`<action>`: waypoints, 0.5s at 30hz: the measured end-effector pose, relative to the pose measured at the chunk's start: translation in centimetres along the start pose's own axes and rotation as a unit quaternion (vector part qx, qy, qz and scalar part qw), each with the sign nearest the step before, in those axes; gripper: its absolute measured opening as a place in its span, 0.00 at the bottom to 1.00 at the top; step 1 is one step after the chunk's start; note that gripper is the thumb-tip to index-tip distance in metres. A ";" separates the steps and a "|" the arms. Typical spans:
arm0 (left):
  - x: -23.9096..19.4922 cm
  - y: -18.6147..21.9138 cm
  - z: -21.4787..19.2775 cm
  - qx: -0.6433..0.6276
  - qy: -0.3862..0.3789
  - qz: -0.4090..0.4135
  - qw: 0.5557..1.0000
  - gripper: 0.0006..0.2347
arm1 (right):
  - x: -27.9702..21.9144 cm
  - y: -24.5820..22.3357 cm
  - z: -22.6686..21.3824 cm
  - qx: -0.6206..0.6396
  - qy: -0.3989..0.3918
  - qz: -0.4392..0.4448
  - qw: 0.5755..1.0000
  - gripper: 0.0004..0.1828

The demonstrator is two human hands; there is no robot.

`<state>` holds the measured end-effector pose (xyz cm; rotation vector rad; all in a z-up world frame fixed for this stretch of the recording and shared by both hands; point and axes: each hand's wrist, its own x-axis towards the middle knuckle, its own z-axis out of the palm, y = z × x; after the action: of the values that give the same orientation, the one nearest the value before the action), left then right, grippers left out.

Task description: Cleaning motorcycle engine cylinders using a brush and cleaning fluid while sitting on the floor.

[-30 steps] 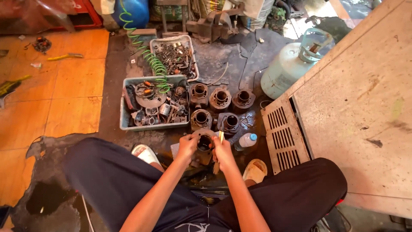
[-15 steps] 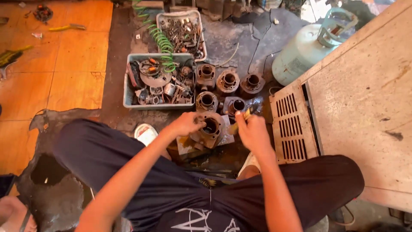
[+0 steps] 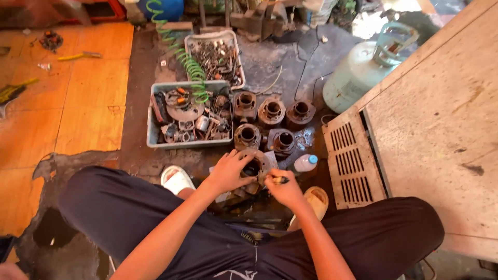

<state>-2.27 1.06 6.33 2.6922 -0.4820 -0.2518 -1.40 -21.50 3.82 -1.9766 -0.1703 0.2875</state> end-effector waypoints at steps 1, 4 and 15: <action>0.1 -0.1 0.4 0.007 0.005 0.007 1.000 0.31 | -0.4 0.9 -0.1 0.063 -0.007 0.023 0.998 0.06; 0.2 0.0 -0.2 -0.002 0.004 0.009 1.000 0.32 | 0.9 1.1 -1.6 -0.003 0.054 0.000 0.999 0.09; 1.3 -1.3 1.2 -0.035 0.010 0.000 0.999 0.31 | 1.0 2.6 -0.3 -0.029 0.095 -0.056 0.993 0.06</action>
<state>-1.01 1.30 4.61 2.6247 -0.4581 -0.2370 -0.37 -22.59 1.46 -2.0303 -0.1677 0.0210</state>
